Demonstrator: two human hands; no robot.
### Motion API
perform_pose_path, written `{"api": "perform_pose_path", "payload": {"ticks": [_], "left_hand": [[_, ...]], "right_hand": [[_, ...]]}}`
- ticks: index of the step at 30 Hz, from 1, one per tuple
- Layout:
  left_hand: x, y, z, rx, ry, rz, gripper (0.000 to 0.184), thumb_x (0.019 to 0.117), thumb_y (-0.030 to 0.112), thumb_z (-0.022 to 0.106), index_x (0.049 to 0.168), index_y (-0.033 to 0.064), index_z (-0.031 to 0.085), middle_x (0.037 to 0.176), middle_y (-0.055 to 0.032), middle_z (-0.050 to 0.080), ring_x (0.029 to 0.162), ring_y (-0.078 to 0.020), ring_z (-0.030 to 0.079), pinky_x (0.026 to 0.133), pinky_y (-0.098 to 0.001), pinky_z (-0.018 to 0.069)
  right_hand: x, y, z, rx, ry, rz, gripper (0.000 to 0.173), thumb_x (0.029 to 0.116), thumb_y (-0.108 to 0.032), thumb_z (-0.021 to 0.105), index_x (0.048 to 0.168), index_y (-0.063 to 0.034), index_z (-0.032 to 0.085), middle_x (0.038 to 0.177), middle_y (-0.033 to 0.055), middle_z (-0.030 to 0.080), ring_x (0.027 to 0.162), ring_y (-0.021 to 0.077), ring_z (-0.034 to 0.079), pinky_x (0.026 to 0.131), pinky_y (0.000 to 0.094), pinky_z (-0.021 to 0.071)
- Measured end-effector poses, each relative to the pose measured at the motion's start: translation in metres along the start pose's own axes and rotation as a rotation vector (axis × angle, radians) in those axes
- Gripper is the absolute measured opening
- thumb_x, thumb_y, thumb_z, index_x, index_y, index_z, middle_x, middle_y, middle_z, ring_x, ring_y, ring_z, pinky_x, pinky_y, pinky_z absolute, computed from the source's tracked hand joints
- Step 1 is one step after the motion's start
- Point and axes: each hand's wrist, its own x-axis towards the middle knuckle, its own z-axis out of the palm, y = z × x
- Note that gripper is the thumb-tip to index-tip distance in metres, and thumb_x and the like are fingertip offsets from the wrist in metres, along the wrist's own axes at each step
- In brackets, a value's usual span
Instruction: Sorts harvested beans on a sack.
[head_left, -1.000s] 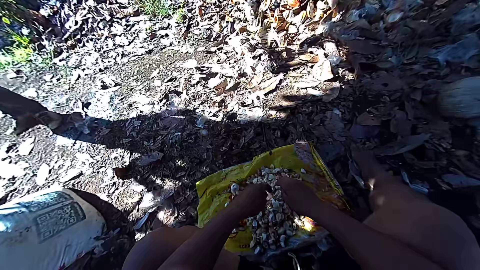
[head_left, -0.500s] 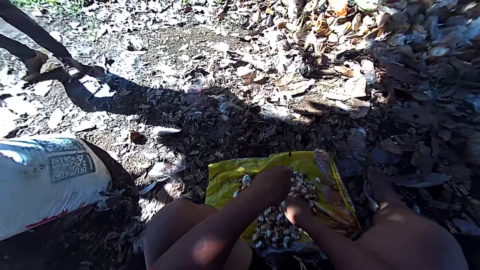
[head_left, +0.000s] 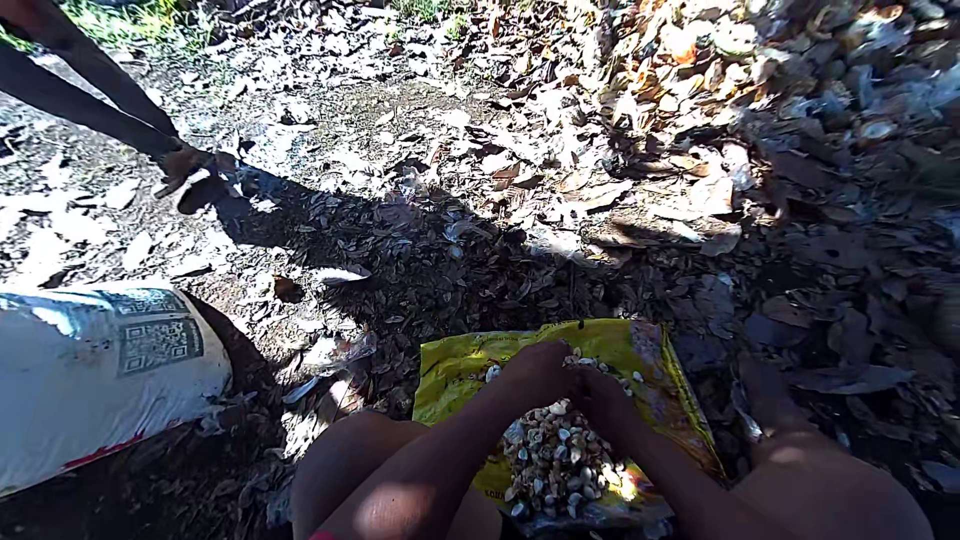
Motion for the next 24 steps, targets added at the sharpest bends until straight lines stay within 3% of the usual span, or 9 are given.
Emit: {"api": "perform_pose_path", "payload": {"ticks": [4, 9, 12, 20, 24], "left_hand": [[0.004, 0.005, 0.007, -0.188, 0.027, 0.023, 0.036, 0.1041, 0.037, 0.057, 0.129, 0.0105, 0.061, 0.094, -0.0086, 0.069, 0.082, -0.0220, 0.068, 0.079, -0.0458, 0.0573], [-0.001, 0.015, 0.010, -0.480, 0.112, 0.042, 0.026, 0.1012, 0.026, 0.064, 0.119, 0.0066, 0.064, 0.092, -0.0057, 0.071, 0.076, -0.0160, 0.071, 0.072, -0.0355, 0.0626], [-0.004, 0.020, 0.015, -0.649, 0.132, 0.035, 0.022, 0.1014, 0.018, 0.065, 0.116, 0.0024, 0.064, 0.091, -0.0085, 0.074, 0.072, -0.0190, 0.074, 0.066, -0.0354, 0.0645], [-0.012, 0.024, 0.026, -0.701, 0.170, -0.004, 0.021, 0.0989, 0.016, 0.069, 0.113, 0.0008, 0.064, 0.091, -0.0099, 0.074, 0.071, -0.0203, 0.074, 0.066, -0.0373, 0.0650], [-0.019, 0.024, 0.033, -0.735, 0.132, -0.017, 0.021, 0.1020, 0.017, 0.064, 0.113, -0.0002, 0.063, 0.090, -0.0115, 0.074, 0.070, -0.0215, 0.074, 0.068, -0.0381, 0.0654]], "right_hand": [[-0.016, -0.019, -0.022, 0.042, 0.087, -0.069, 0.041, 0.1064, -0.026, 0.049, 0.143, -0.0078, 0.053, 0.102, 0.0059, 0.073, 0.085, 0.0163, 0.073, 0.083, 0.0401, 0.0626], [-0.030, -0.022, -0.036, 0.024, 0.101, -0.123, 0.040, 0.1065, -0.026, 0.042, 0.141, -0.0072, 0.053, 0.104, 0.0082, 0.072, 0.087, 0.0189, 0.073, 0.083, 0.0429, 0.0619], [-0.038, -0.030, -0.043, -0.051, 0.117, -0.118, 0.041, 0.1044, -0.026, 0.046, 0.139, -0.0066, 0.055, 0.104, 0.0114, 0.071, 0.090, 0.0241, 0.071, 0.085, 0.0465, 0.0596], [-0.046, -0.044, -0.041, -0.301, 0.126, -0.075, 0.036, 0.0999, -0.025, 0.051, 0.130, -0.0070, 0.059, 0.095, 0.0121, 0.072, 0.090, 0.0302, 0.072, 0.081, 0.0518, 0.0585], [-0.046, -0.036, -0.036, -0.288, 0.200, -0.130, 0.030, 0.1001, -0.022, 0.051, 0.120, -0.0056, 0.066, 0.093, 0.0133, 0.072, 0.089, 0.0308, 0.072, 0.080, 0.0522, 0.0584]]}}
